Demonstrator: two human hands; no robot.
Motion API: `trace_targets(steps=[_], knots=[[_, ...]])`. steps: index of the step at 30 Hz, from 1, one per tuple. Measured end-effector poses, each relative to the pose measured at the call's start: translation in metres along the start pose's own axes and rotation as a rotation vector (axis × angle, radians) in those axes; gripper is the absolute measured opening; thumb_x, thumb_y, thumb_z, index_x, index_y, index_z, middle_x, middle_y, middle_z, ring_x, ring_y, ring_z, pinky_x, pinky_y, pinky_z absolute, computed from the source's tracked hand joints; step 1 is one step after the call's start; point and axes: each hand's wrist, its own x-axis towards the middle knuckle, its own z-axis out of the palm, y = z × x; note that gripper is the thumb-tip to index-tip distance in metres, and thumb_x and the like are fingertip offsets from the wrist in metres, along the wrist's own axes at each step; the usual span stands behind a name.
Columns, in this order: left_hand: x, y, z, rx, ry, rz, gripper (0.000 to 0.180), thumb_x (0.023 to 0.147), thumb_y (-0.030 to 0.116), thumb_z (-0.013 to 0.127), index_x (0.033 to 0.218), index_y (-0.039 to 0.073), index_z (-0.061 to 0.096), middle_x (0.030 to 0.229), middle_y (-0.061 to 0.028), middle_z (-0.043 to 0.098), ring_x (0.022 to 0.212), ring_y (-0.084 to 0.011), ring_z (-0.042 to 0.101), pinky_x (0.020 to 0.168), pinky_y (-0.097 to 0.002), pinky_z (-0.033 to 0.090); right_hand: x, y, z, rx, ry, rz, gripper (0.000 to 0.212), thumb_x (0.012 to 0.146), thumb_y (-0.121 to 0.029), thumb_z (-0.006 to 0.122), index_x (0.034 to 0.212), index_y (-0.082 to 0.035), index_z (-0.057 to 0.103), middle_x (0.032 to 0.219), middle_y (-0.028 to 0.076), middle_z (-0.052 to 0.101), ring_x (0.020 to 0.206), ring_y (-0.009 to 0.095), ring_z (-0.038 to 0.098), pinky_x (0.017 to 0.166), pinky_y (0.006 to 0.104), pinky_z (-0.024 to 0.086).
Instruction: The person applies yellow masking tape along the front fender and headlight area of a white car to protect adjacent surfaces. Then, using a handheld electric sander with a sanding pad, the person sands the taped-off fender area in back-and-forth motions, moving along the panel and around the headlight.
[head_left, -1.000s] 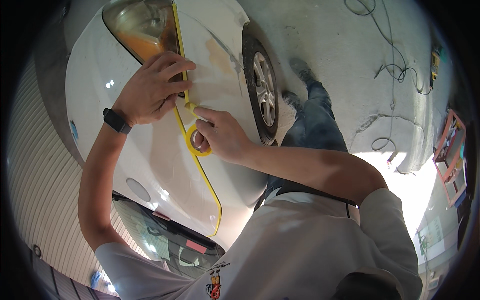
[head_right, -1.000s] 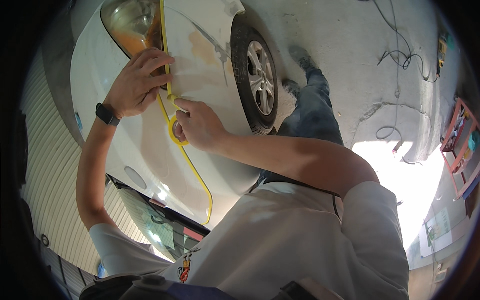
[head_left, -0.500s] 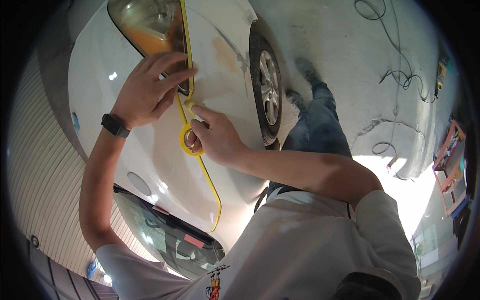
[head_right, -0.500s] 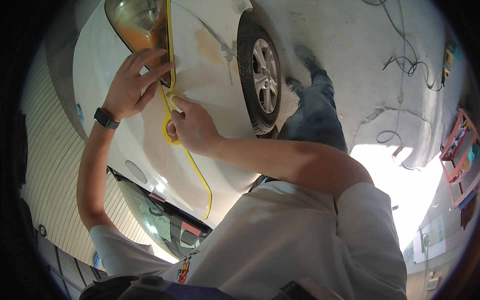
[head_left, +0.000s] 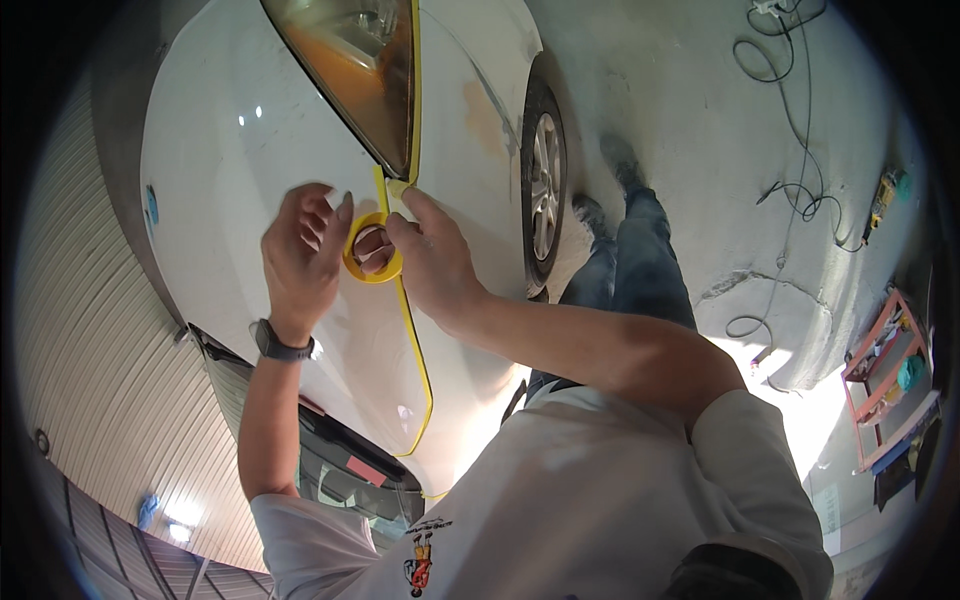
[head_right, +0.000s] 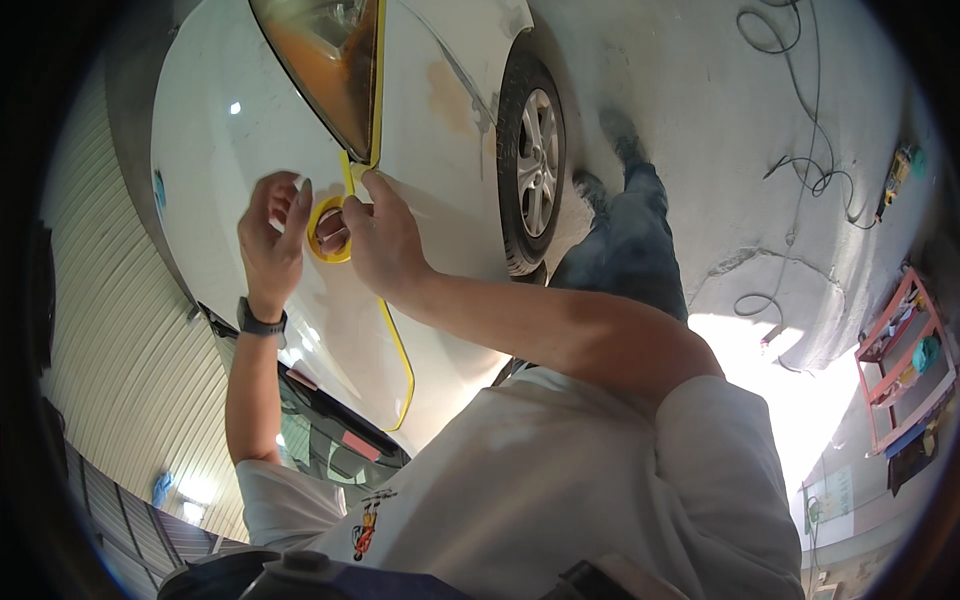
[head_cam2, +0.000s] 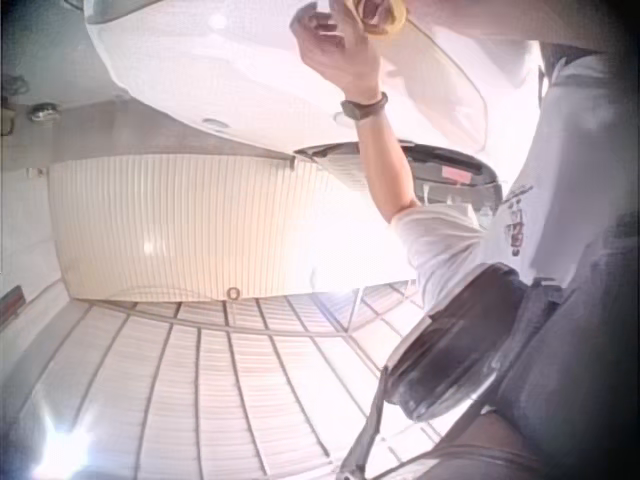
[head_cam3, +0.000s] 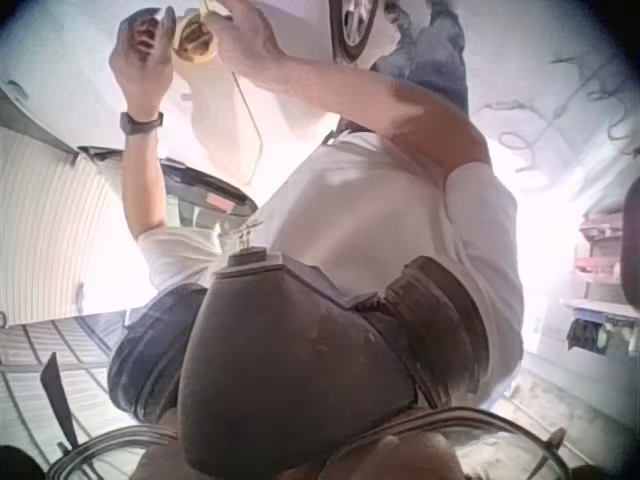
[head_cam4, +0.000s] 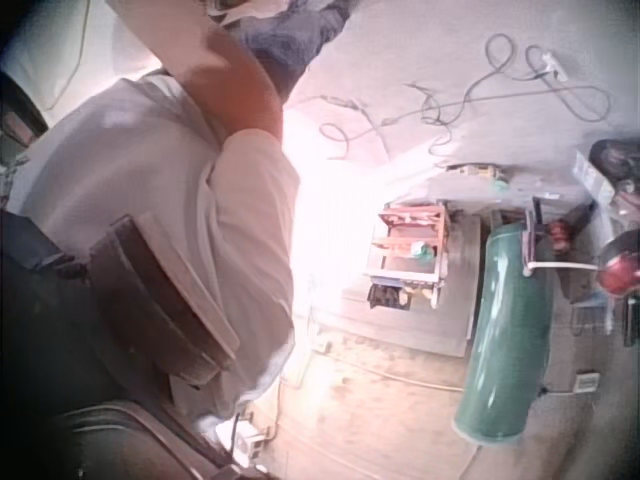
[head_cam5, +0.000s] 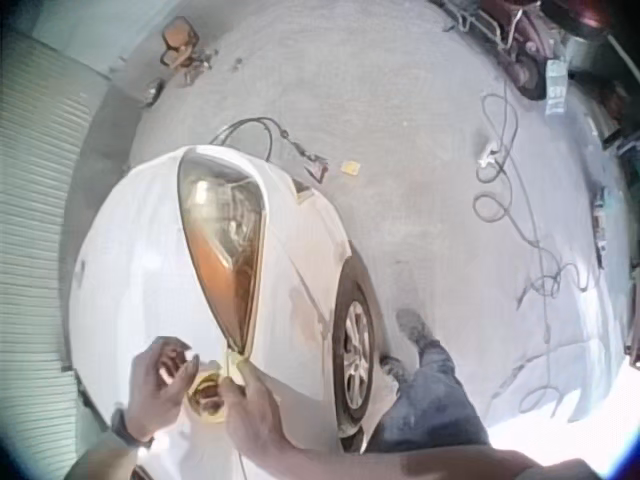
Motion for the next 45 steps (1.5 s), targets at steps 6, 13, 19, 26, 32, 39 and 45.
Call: trace_targets(steps=[6, 13, 19, 26, 32, 39, 45], knots=[[-0.035, 0.003, 0.007, -0.568, -0.194, -0.578, 0.034, 0.107, 0.038, 0.066, 0.109, 0.004, 0.072, 0.085, 0.0008, 0.071, 0.07, -0.0055, 0.063, 0.059, -0.0205, 0.049, 0.007, -0.006, -0.001, -0.124, 0.058, 0.123, 0.065, 0.107, -0.02, 0.056, 0.158, 0.007, 0.026, 0.12, 0.019, 0.068, 0.114, 0.022, 0.069, 0.103, 0.0363, 0.054], [0.008, -0.031, 0.001, -0.569, 0.117, -0.578, 0.043, 0.101, 0.042, 0.074, 0.086, 0.002, 0.074, 0.075, -0.0007, 0.068, 0.063, -0.0068, 0.06, 0.056, -0.0222, 0.048, 0.001, -0.08, -0.046, -0.614, -0.196, 0.022, 0.066, 0.103, -0.026, 0.064, 0.15, 0.011, 0.035, 0.124, 0.023, 0.072, 0.117, 0.025, 0.069, 0.105, 0.0353, 0.052], [0.046, -0.029, -0.002, -0.503, 0.155, -0.374, 0.049, 0.095, 0.046, 0.079, 0.09, -0.003, 0.078, 0.072, -0.0009, 0.066, 0.063, -0.0083, 0.057, 0.059, -0.0255, 0.045, 0.079, -0.141, -0.003, -1.435, -0.574, -0.445, 0.054, 0.101, -0.024, 0.072, 0.145, 0.0, 0.051, 0.12, 0.013, 0.075, 0.107, 0.022, 0.073, 0.095, 0.0353, 0.057], [0.006, -0.019, 0.011, -0.457, 0.397, -0.305, 0.049, 0.098, 0.046, 0.074, 0.109, -0.002, 0.078, 0.095, -0.0109, 0.079, 0.082, -0.0186, 0.072, 0.073, -0.0316, 0.055, 0.134, -0.136, 0.07, -1.961, -1.067, -0.403, 0.048, 0.096, -0.039, 0.077, 0.13, -0.006, 0.07, 0.093, 0.012, 0.076, 0.089, 0.024, 0.075, 0.078, 0.0368, 0.058], [-0.049, 0.075, 0.111, -0.164, 0.62, -0.348, 0.042, 0.093, 0.016, 0.075, 0.131, 0.002, 0.067, 0.104, -0.0138, 0.065, 0.086, -0.0312, 0.067, 0.078, -0.0414, 0.055, 0.145, -0.12, 0.087, -1.886, -1.232, -0.339, 0.053, 0.1, -0.052, 0.068, 0.12, -0.004, 0.078, 0.089, 0.009, 0.077, 0.08, 0.019, 0.068, 0.075, 0.0332, 0.052], [-0.037, 0.088, 0.171, 0.04, 0.577, -0.436, 0.073, 0.089, 0.03, 0.075, 0.15, -0.004, 0.053, 0.111, -0.011, 0.059, 0.1, -0.0274, 0.06, 0.085, -0.0396, 0.046, 0.151, -0.117, 0.092, -1.83, -1.316, -0.202, 0.048, 0.099, -0.047, 0.071, 0.119, -0.004, 0.079, 0.095, 0.009, 0.078, 0.084, 0.017, 0.069, 0.081, 0.0308, 0.055], [-0.035, 0.088, 0.175, 0.053, 0.59, -0.452, 0.077, 0.088, 0.03, 0.076, 0.152, -0.004, 0.05, 0.112, -0.0111, 0.059, 0.097, -0.0271, 0.058, 0.084, -0.04, 0.045, 0.179, -0.128, 0.085, -1.791, -1.268, -0.129, 0.042, 0.102, -0.037, 0.072, 0.118, 0.001, 0.078, 0.097, 0.006, 0.078, 0.09, 0.012, 0.069, 0.085, 0.0272, 0.054]])
